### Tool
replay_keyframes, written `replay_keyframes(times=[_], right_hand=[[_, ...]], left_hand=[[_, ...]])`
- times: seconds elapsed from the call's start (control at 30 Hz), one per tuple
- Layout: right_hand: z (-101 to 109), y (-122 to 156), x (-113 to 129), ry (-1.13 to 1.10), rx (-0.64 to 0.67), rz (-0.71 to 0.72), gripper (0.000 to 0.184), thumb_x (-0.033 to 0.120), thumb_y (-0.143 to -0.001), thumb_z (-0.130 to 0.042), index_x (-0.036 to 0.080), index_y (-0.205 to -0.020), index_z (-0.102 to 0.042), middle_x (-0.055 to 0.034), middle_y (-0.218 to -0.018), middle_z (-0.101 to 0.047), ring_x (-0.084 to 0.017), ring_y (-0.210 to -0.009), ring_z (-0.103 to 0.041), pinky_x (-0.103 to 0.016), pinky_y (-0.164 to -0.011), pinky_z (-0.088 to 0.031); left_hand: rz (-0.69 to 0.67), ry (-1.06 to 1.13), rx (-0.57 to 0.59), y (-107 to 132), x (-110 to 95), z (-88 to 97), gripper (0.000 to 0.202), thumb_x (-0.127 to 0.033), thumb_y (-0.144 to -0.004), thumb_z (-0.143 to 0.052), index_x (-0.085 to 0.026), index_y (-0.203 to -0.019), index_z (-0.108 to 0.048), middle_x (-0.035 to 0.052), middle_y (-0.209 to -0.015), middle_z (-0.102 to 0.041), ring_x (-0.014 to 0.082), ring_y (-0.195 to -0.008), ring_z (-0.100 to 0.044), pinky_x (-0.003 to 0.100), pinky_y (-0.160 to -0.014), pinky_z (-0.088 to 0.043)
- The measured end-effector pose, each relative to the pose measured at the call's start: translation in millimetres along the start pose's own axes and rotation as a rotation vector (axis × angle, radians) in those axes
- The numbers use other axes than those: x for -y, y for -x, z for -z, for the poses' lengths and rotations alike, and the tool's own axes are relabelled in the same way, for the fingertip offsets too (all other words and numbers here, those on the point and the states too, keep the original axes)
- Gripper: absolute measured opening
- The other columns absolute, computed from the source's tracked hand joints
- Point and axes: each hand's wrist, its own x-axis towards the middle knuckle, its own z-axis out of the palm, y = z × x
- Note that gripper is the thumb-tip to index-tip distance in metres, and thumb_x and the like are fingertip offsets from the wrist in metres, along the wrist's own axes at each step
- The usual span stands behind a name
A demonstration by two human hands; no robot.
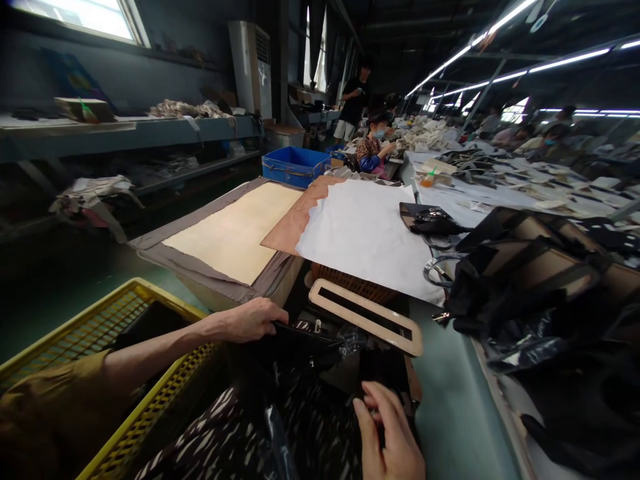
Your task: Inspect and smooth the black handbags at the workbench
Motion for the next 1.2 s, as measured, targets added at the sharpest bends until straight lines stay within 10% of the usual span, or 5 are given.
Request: replay_keyframes(times=[0.13,0.37,0.7,1.2], right_hand=[[3.6,-39.4,28.9,0.129,0.154,0.183,0.04,0.037,-0.083,-0.041,0.023,-0.119,-0.049,-0.0034,-0.129,-0.048,-0.019,-0.119,-0.042,-0.034,-0.102,-0.032],[-9.9,-62.8,42.9,0.321,0.622,0.068,0.036,0.028,-0.077,-0.045,0.028,-0.111,-0.057,-0.0005,-0.114,-0.061,-0.02,-0.107,-0.053,-0.031,-0.092,-0.037],[-29.6,-44.7,57.7,0.443,0.565,-0.013,0.014,0.028,-0.069,-0.054,0.026,-0.081,-0.063,-0.0021,-0.082,-0.068,-0.023,-0.083,-0.061,-0.029,-0.066,-0.039],[-10.8,-48.3,14.6,0.097,0.527,-0.108,0.033,0.05,-0.075,-0.051,0.027,-0.093,-0.068,0.0002,-0.087,-0.071,-0.023,-0.087,-0.063,-0.024,-0.073,-0.047]], left_hand=[[-0.038,-0.008,0.021,-1.9,-2.5,1.6,0.026,-0.009,-0.067,-0.046,-0.021,-0.086,-0.061,-0.0002,-0.076,-0.063,0.0153,-0.076,-0.058,0.022,-0.065,-0.039],[-0.059,0.037,0.04,6.7,4.6,-2.2,0.031,-0.007,-0.068,-0.046,-0.021,-0.091,-0.061,0.0008,-0.081,-0.064,0.0154,-0.082,-0.058,0.022,-0.071,-0.039],[-0.058,0.014,0.039,5.1,5.1,-6.4,0.03,-0.007,-0.067,-0.044,-0.021,-0.088,-0.061,0.0009,-0.077,-0.063,0.0158,-0.079,-0.057,0.023,-0.07,-0.039],[0.006,0.219,-0.117,23.3,9.2,-0.9,0.053,-0.001,-0.055,-0.042,-0.02,-0.104,-0.039,0.0024,-0.103,-0.045,0.0139,-0.089,-0.049,0.024,-0.076,-0.042]])
